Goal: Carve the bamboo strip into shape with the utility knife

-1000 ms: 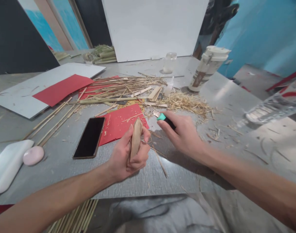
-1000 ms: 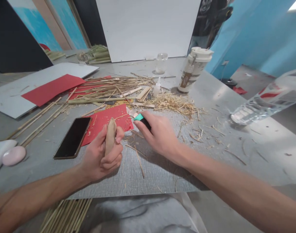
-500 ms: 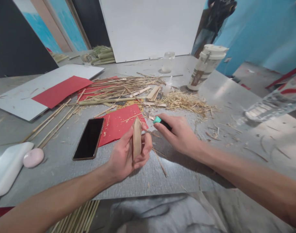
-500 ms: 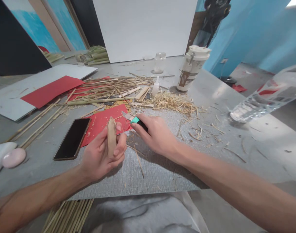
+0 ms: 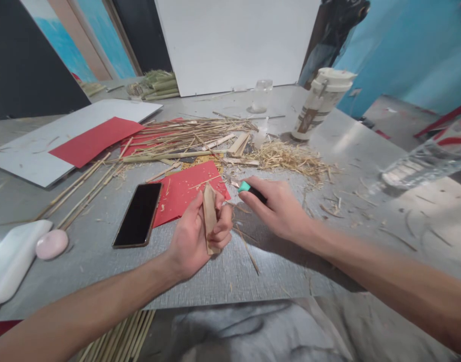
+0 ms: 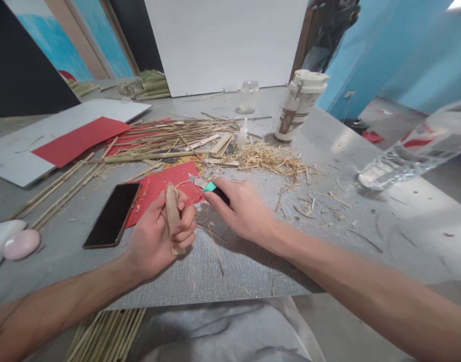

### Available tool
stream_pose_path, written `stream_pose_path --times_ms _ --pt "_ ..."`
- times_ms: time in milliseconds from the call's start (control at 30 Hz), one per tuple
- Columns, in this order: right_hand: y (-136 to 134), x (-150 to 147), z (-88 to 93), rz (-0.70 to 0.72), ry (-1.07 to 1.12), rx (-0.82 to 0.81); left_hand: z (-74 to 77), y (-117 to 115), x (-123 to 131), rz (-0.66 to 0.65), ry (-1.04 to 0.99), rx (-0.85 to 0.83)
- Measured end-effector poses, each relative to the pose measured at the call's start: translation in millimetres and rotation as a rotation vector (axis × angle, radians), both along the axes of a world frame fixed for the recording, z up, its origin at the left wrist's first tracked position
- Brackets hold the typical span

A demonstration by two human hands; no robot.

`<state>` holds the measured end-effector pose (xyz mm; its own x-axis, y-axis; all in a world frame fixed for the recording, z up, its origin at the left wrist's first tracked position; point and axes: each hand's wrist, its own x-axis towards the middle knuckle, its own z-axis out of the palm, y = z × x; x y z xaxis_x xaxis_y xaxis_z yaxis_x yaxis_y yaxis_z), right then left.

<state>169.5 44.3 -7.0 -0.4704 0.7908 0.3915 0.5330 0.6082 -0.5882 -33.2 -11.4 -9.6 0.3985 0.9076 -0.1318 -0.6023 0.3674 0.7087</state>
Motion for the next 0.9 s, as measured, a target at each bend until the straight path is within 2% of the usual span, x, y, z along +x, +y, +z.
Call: stream_pose_path --times_ms 533,700,900 --pt "-0.4 0.4 -0.5 0.005 -0.014 0.013 -1.2 -1.0 -1.1 -0.025 -0.061 -0.006" --pt "-3.3 2.3 1.0 0.071 -0.015 0.120 -5.6 -0.2 1.8 0.040 -0.070 -0.027" --pt "-6.4 5.7 0.7 0.171 -0.065 0.204 -9.3 -0.9 1.8 0.013 -0.082 -0.012"
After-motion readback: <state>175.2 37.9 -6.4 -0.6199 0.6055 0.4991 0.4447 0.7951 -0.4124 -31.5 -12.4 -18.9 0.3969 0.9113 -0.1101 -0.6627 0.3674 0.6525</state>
